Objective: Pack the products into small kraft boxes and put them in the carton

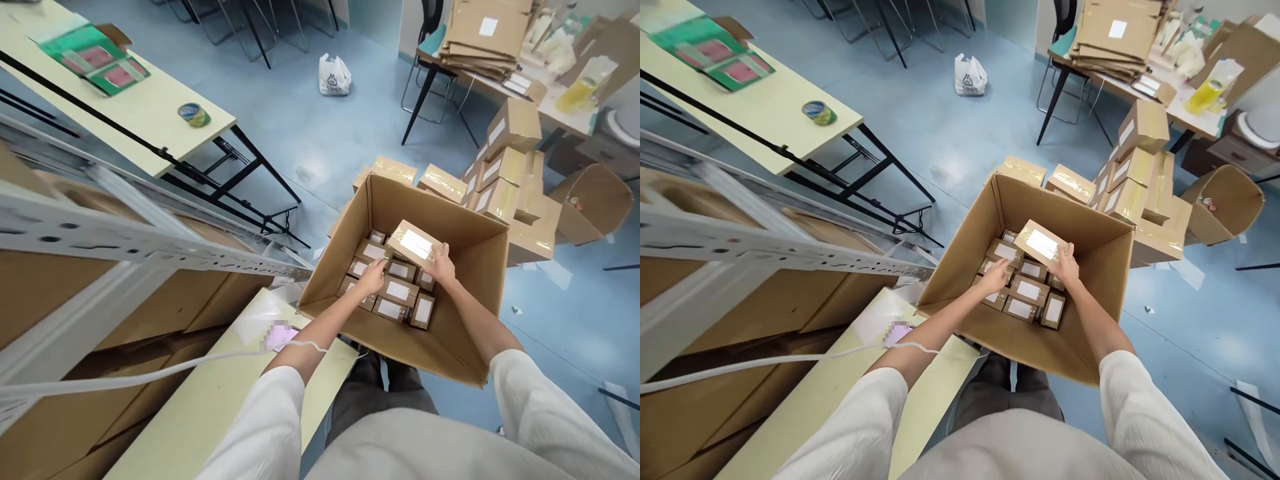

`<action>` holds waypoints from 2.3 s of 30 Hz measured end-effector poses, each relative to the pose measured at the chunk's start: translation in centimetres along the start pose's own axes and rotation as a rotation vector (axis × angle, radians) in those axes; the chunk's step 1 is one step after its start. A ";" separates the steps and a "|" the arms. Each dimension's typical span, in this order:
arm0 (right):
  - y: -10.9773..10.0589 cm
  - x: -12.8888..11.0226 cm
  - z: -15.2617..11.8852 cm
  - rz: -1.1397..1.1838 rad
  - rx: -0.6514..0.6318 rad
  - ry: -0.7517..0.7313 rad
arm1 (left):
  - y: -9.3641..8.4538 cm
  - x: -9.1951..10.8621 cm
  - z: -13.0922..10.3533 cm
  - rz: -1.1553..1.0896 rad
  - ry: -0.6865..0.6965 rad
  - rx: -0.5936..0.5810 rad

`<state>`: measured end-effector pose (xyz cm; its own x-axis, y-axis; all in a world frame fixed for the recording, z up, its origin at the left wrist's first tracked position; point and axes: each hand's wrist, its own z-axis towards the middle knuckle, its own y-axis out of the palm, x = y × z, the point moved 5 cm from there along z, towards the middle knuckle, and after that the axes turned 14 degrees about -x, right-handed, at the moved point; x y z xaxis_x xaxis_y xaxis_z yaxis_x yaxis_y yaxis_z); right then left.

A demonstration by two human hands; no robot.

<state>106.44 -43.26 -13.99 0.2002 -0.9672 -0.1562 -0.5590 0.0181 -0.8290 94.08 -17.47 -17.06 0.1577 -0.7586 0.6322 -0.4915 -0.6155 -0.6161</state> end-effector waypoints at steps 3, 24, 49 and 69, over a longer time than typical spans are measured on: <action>3.1 -0.2 5.4 -0.027 -0.004 -0.026 | 2.3 -2.1 4.4 0.043 0.007 -0.054; 19.6 -3.5 28.9 0.166 -0.044 -0.238 | 9.0 -15.5 15.6 -0.015 -0.172 -0.098; 15.7 -0.7 17.1 0.429 -0.159 -0.200 | 1.8 -6.3 10.2 0.156 -0.124 -0.159; 0.0 0.2 -8.6 0.701 -0.057 -0.313 | -3.4 8.3 -11.5 0.014 -0.107 0.076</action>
<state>99.54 -45.60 -9.38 -0.0029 -0.6178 -0.7864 -0.6784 0.5790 -0.4524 87.21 -19.23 -4.35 0.2439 -0.7833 0.5718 -0.4289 -0.6159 -0.6608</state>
